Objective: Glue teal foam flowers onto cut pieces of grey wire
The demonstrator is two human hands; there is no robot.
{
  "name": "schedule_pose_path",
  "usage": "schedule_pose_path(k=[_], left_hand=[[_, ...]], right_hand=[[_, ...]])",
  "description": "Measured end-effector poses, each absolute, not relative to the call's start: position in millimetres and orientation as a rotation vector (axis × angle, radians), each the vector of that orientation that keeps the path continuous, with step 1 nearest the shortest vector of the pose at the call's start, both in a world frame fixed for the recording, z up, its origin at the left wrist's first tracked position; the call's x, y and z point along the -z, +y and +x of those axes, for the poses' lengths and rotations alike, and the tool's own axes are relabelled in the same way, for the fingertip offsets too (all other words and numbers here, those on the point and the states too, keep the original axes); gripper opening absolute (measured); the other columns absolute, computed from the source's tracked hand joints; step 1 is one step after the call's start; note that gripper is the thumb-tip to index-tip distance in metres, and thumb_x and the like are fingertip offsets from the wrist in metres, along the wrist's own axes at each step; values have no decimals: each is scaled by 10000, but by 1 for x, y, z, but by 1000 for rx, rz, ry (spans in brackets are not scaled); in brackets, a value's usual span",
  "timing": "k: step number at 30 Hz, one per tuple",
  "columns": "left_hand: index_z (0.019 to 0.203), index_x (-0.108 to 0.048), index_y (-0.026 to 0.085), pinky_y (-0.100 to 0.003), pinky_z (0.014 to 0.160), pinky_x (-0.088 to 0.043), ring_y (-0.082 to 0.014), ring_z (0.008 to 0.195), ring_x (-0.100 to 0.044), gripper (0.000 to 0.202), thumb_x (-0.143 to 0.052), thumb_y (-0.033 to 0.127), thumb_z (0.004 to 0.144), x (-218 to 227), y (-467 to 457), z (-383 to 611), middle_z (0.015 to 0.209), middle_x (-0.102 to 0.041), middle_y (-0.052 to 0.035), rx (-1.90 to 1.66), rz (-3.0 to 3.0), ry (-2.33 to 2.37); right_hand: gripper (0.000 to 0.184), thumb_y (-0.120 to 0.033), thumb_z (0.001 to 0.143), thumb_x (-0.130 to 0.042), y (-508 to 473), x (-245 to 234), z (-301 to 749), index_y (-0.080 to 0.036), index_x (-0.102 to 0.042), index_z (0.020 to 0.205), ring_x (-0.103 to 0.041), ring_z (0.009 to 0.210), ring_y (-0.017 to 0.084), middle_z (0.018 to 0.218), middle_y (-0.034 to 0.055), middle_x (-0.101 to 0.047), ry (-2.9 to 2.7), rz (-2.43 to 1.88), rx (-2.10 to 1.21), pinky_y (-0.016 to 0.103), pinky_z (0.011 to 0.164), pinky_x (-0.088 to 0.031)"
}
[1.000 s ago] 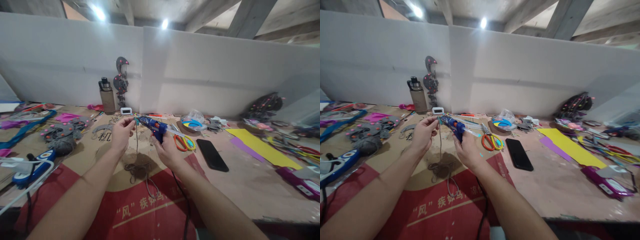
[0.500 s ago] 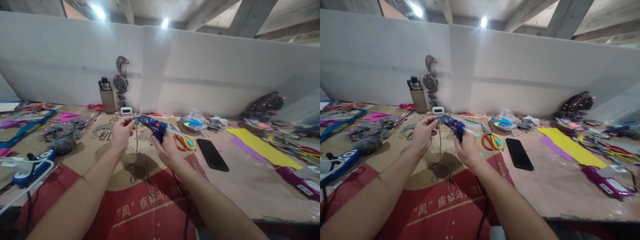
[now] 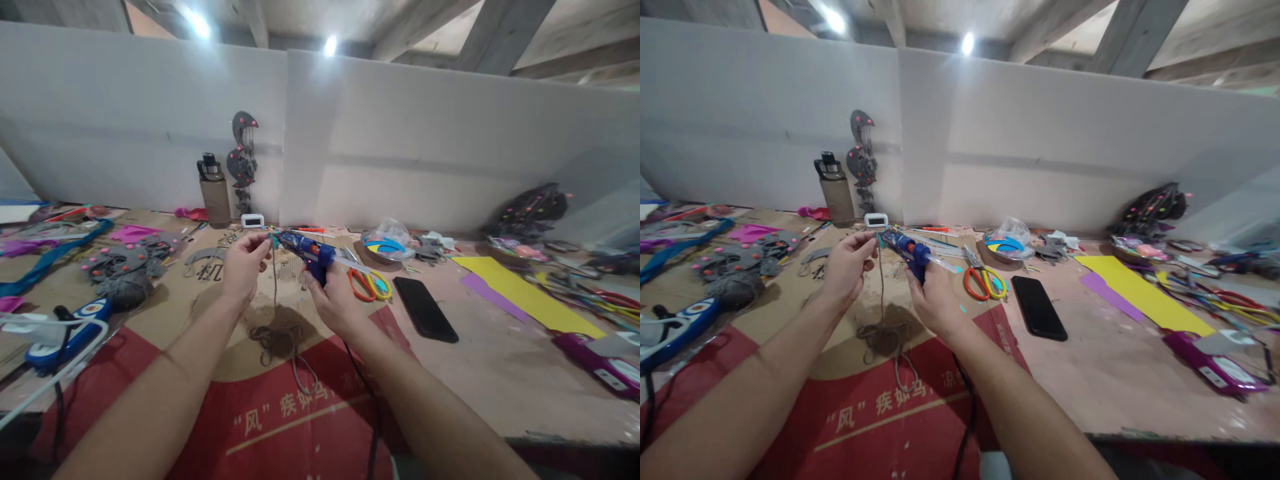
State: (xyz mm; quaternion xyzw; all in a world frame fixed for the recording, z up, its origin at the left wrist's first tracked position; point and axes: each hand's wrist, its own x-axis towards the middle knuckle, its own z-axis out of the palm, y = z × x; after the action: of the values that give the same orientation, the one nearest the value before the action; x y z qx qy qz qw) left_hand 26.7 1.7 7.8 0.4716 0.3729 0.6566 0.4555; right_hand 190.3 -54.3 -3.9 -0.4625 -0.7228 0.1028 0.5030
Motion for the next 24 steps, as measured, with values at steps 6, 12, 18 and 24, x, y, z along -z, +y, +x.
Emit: schedule_pose_path(k=[6, 12, 18, 24], left_hand=[[844, -659, 158, -164, 403, -275, -62, 530, -469, 233, -703, 289, 657, -8, 2, 26, 684, -568, 4, -1614, 1166, 918], [842, -659, 157, -165, 400, -273, -63, 534, -471, 235, -707, 292, 655, -8, 3, 25, 691, -570, 0, -1619, 1162, 912], [846, -659, 157, -165, 402, -271, -62, 531, -469, 234, -705, 288, 657, -7, 3, 26, 686, -566, 4, -1613, 1164, 910], [842, -658, 155, -169, 403, -278, -64, 539, -468, 238, -709, 289, 652, -11, 2, 25, 707, -576, -4, -1637, 1157, 917]], right_hand=[[273, -288, 871, -454, -54, 5, 191, -155, -521, 1100, -569, 984, 265, 1063, 151, -610, -1742, -1113, -250, 422, 859, -446], [250, -280, 872, -453, -55, 3, 190, -159, -523, 1079, -567, 989, 266, 1061, 152, -609, -1744, -1110, -254, 420, 843, -453], [269, -285, 871, -458, -55, 4, 190, -162, -518, 1102, -565, 990, 269, 1053, 147, -611, -1746, -1118, -228, 426, 845, -452], [286, -290, 868, -453, -56, 3, 190, -153, -520, 1110, -571, 974, 267, 1048, 146, -612, -1745, -1131, -235, 419, 834, -457]])
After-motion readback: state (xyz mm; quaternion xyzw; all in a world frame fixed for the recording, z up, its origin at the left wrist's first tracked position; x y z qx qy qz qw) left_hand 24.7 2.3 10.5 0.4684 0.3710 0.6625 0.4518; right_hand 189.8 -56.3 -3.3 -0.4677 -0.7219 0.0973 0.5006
